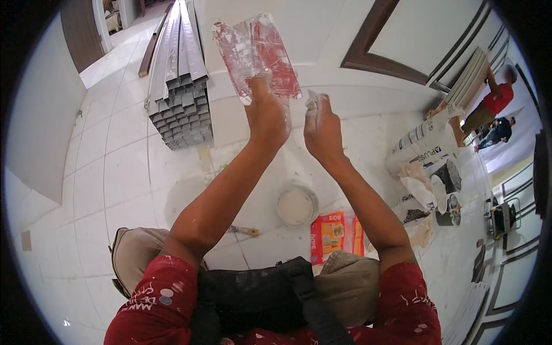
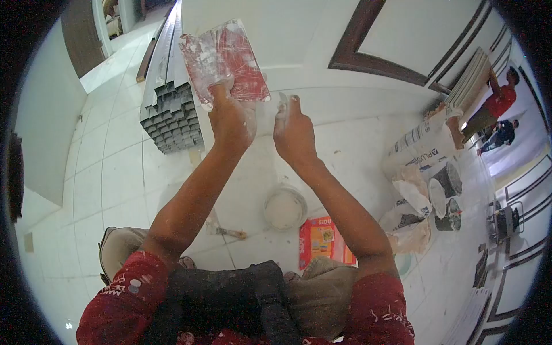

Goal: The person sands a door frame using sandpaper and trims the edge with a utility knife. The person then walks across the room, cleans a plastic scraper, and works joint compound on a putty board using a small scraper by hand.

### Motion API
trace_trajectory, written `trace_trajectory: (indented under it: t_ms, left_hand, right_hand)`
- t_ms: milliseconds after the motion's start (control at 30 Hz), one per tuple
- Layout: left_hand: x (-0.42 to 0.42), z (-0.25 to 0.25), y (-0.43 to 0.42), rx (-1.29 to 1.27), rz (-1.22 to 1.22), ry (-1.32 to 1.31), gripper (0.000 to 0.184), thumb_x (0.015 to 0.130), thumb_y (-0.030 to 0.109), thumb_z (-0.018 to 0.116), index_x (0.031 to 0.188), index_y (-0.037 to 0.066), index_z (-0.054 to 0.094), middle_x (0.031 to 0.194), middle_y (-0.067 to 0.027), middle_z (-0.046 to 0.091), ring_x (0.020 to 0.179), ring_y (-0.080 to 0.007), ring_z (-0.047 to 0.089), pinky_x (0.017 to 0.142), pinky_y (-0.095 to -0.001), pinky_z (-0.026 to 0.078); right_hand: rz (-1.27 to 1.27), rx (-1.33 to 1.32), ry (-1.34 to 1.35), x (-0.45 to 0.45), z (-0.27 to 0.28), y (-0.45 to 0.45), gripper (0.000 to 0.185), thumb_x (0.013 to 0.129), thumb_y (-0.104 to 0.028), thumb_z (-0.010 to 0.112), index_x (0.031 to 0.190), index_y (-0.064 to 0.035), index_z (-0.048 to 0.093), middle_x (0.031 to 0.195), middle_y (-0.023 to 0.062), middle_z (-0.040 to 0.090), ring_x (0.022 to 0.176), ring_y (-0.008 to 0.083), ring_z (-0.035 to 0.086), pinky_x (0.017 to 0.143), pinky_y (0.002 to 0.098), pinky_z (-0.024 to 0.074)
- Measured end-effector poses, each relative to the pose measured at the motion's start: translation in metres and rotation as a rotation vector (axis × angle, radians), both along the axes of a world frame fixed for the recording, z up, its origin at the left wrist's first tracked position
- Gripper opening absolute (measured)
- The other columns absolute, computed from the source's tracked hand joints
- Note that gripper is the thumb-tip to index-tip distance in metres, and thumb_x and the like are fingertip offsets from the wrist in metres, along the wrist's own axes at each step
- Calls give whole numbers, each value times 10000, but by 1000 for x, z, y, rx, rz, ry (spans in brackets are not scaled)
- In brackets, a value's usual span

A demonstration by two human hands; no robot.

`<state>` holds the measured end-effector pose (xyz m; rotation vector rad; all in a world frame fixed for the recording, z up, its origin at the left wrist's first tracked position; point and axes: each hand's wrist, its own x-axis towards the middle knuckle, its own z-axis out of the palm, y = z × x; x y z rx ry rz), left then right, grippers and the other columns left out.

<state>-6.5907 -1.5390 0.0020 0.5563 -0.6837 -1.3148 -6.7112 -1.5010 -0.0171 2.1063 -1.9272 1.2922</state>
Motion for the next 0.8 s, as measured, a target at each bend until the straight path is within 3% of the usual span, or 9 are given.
trace_trajectory:
  t_ms: [33, 67, 200, 267, 333, 433, 500, 600, 800]
  left_hand:
    - [0, 0, -5, 25, -64, 157, 333, 919, 188, 545, 1194, 7, 496, 1083, -110, 614, 963, -255, 611, 881, -343, 491]
    - [-2, -8, -10, -30, 9, 34, 332, 921, 180, 538, 1195, -2, 491, 1103, -119, 608, 984, -253, 606, 897, -345, 485]
    - [5, -2, 13, -267, 352, -946, 322, 939, 194, 470, 1191, -5, 495, 1132, -101, 577, 1020, -217, 572, 946, -339, 458]
    - [2, 17, 11, -57, -27, 94, 309, 891, 49, 501, 1190, -29, 483, 1040, -100, 555, 910, -187, 536, 824, -326, 466]
    - [0, 13, -1, -14, -110, 411, 300, 882, 20, 516, 1177, -29, 486, 985, -82, 538, 854, -162, 511, 752, -312, 462]
    - [-3, 5, -3, -84, 31, 36, 283, 924, 129, 491, 1170, -9, 497, 1040, -71, 540, 934, -178, 519, 816, -326, 445]
    - [-2, 15, 9, 23, -72, 103, 325, 947, 172, 447, 1208, -17, 482, 1186, -123, 565, 1102, -249, 566, 990, -381, 439]
    - [-5, 13, 6, 15, -154, 403, 217, 942, 232, 492, 1088, 78, 537, 947, -9, 515, 810, -104, 480, 691, -242, 408]
    - [0, 16, 9, 30, -186, 429, 204, 941, 238, 500, 1063, 77, 533, 898, 2, 502, 744, -92, 456, 630, -256, 393]
  right_hand:
    - [19, -19, 0, 4, 2, 0, 281, 940, -135, 486, 1141, 41, 399, 646, 289, 582, 620, 496, 589, 572, 581, 451]
    - [32, -30, -4, 9, -1, 6, 278, 944, -140, 482, 1140, 40, 399, 640, 287, 580, 615, 496, 587, 569, 582, 450]
    - [51, -12, 60, -3, -16, 2, 255, 964, -157, 452, 1123, 38, 416, 634, 274, 576, 615, 493, 584, 560, 575, 445]
    - [28, 18, -2, -4, -6, 5, 243, 965, -148, 454, 1115, 42, 440, 644, 261, 583, 614, 476, 590, 556, 563, 449]
    - [47, -43, 16, 7, 5, 17, 225, 959, -138, 462, 1106, 32, 459, 691, 244, 599, 638, 451, 602, 561, 541, 458]
    - [47, -132, 169, 9, 2, 17, 202, 944, -125, 479, 1096, 7, 488, 768, 216, 615, 685, 415, 616, 579, 512, 473]
    - [19, -159, 264, 7, -2, 14, 193, 929, -116, 494, 1090, -10, 504, 808, 199, 618, 714, 396, 621, 596, 497, 483]
    - [4, -212, 326, 6, -7, 10, 193, 906, -99, 516, 1083, -22, 515, 829, 185, 616, 730, 382, 624, 616, 487, 493]
    - [-53, -108, 309, 9, -6, 7, 216, 888, -74, 530, 1094, -13, 513, 822, 193, 623, 715, 380, 633, 625, 480, 502]
